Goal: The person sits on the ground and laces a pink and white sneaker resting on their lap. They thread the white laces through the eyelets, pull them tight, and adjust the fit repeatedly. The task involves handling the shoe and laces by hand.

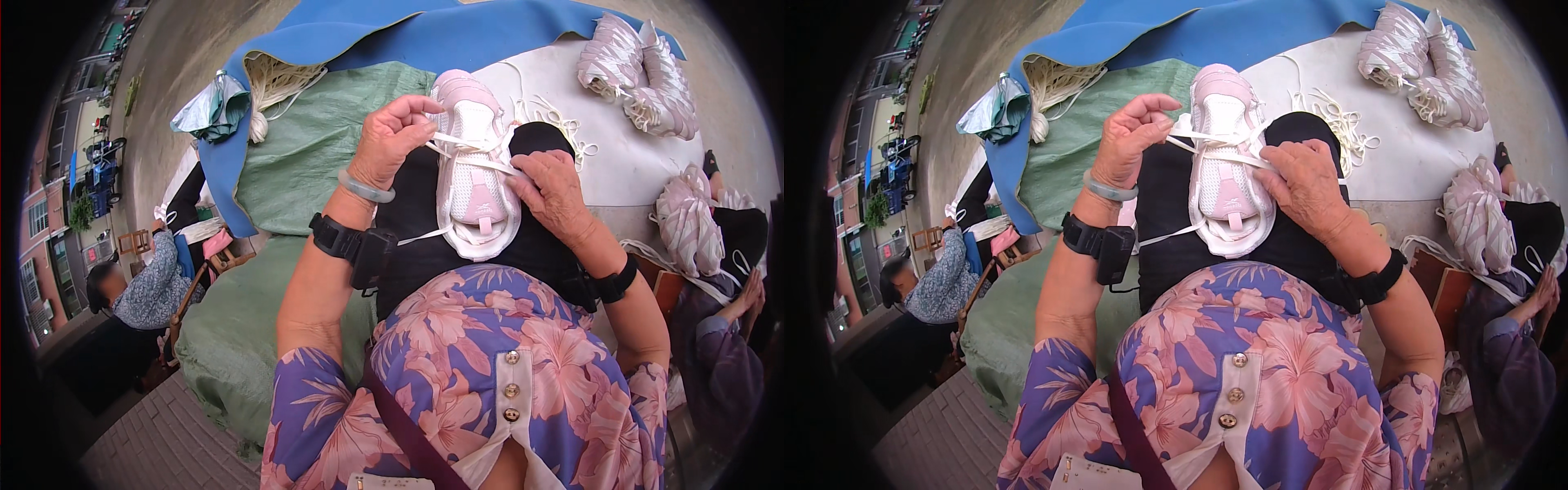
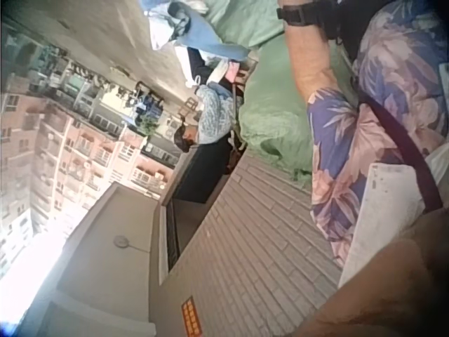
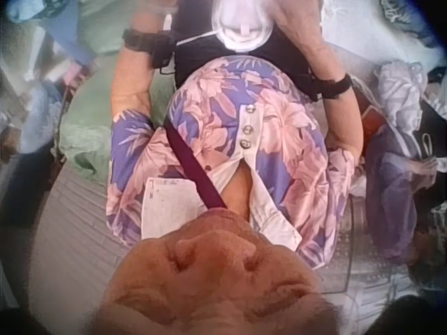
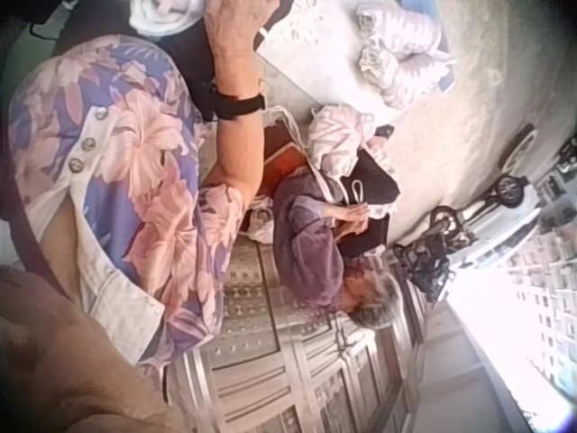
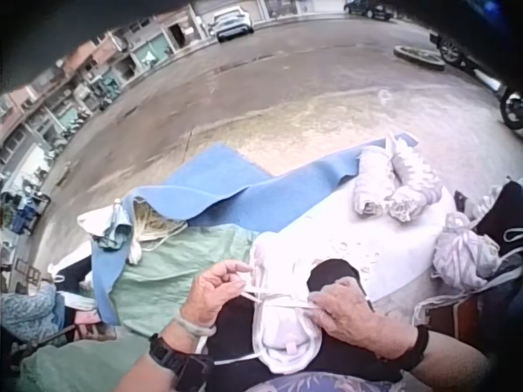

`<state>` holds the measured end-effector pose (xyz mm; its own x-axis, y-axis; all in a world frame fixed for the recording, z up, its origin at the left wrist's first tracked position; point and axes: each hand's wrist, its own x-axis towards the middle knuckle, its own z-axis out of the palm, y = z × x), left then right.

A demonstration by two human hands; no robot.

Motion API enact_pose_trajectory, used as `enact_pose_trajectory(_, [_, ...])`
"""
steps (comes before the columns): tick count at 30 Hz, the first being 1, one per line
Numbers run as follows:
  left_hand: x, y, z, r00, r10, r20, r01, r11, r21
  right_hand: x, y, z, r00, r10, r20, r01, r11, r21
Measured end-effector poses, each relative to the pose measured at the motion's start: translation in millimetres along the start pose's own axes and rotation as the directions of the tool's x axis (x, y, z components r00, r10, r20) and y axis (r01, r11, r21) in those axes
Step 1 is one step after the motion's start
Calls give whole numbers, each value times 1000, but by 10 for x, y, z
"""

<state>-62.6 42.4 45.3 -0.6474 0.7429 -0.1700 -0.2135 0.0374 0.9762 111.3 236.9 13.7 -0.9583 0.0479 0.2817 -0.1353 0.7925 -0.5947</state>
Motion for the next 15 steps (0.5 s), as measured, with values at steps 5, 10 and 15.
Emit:
enact_pose_trajectory(5, [-16, -151, -2, 994, 15, -110, -35, 983, -180, 5, -2, -85, 996, 22, -89, -12, 994, 108])
enact_pose_trajectory(10, [-60, -389, 60, 996, -72, -56, 58, 972, -227, -264, 46, -452, 968, 29, -248, -22, 999, 32])
enact_pose_trajectory(15, [-108, -486, 181, 994, -100, -44, 95, 990, -104, -1030, 368, -804, 923, 174, -343, -215, 973, -86])
